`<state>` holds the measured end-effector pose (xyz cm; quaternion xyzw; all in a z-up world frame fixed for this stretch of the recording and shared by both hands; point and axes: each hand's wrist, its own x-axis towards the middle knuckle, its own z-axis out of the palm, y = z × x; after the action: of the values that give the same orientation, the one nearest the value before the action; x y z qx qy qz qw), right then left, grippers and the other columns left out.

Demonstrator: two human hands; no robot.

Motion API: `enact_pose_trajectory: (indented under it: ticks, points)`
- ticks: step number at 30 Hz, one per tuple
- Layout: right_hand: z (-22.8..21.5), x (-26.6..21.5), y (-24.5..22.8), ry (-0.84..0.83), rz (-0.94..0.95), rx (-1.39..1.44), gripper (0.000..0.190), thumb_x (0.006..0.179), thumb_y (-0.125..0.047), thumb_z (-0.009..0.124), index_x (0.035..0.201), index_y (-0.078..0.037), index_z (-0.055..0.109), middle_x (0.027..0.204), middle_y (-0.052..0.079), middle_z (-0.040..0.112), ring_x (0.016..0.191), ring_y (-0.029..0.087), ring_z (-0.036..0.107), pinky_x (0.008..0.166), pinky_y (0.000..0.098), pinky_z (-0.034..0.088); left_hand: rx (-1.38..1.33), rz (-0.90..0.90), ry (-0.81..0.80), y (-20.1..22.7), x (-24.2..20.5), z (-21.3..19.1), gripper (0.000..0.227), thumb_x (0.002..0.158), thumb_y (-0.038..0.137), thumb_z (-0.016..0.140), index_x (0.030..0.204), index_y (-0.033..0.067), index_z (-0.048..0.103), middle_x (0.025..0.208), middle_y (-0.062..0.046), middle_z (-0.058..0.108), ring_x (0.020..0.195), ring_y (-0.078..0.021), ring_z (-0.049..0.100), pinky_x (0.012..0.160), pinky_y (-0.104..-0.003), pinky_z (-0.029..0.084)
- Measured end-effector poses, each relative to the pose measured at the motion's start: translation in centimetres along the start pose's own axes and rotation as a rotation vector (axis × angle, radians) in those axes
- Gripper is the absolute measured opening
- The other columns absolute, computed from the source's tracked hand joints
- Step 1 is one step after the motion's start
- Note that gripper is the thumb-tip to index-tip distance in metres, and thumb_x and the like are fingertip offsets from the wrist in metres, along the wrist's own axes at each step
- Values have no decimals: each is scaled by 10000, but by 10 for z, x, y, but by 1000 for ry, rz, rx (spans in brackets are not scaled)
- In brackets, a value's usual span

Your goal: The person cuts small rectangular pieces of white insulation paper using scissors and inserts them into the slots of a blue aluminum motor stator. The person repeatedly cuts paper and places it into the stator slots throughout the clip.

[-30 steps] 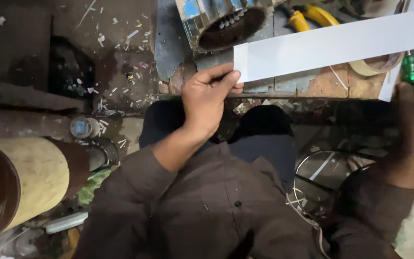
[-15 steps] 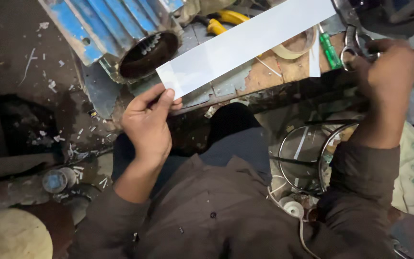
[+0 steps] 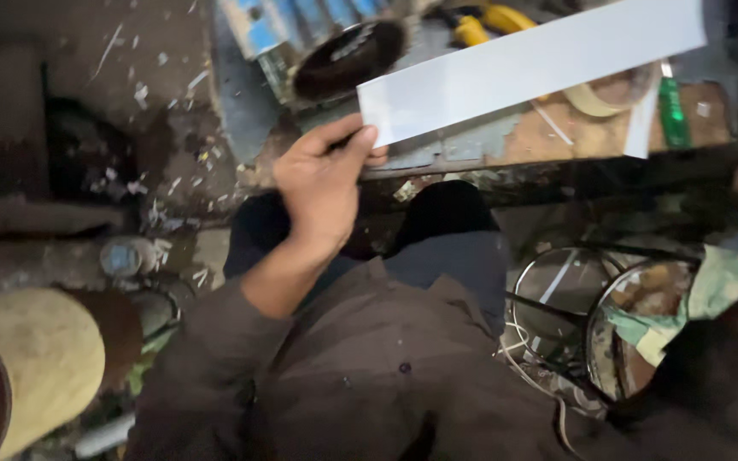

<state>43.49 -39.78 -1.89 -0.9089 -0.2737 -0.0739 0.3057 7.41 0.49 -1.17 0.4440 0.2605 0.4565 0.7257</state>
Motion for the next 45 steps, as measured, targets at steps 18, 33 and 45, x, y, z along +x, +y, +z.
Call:
enact_pose_trajectory:
  ticks: [18,33,45]
  points:
    - [219,-152,-215,-934,-262,899,432,871,-446,798,905,-74,581,811,6,601,731,132,599,661,286,497,23,60,-38,-14,-7,-3,322,999,-19,722,1315,-50,669,1057,-103,725,880,-142,725,823,-299,640]
    - [217,-148,-249,-770,-283,848,405,919,-427,765,855,-79,568,785,13,591,708,148,562,671,297,458,299,241,-77,-14,-21,-1,319,1054,41,733,1363,100,681,1100,-26,672,888,-62,722,829,-210,664]
    - [217,-152,-247,-699,-270,701,438,935,-442,775,812,-70,579,746,27,537,667,158,520,629,304,424,263,280,-102,-16,-23,0,271,1087,68,732,1339,144,670,1051,7,662,855,-35,698,787,-181,633]
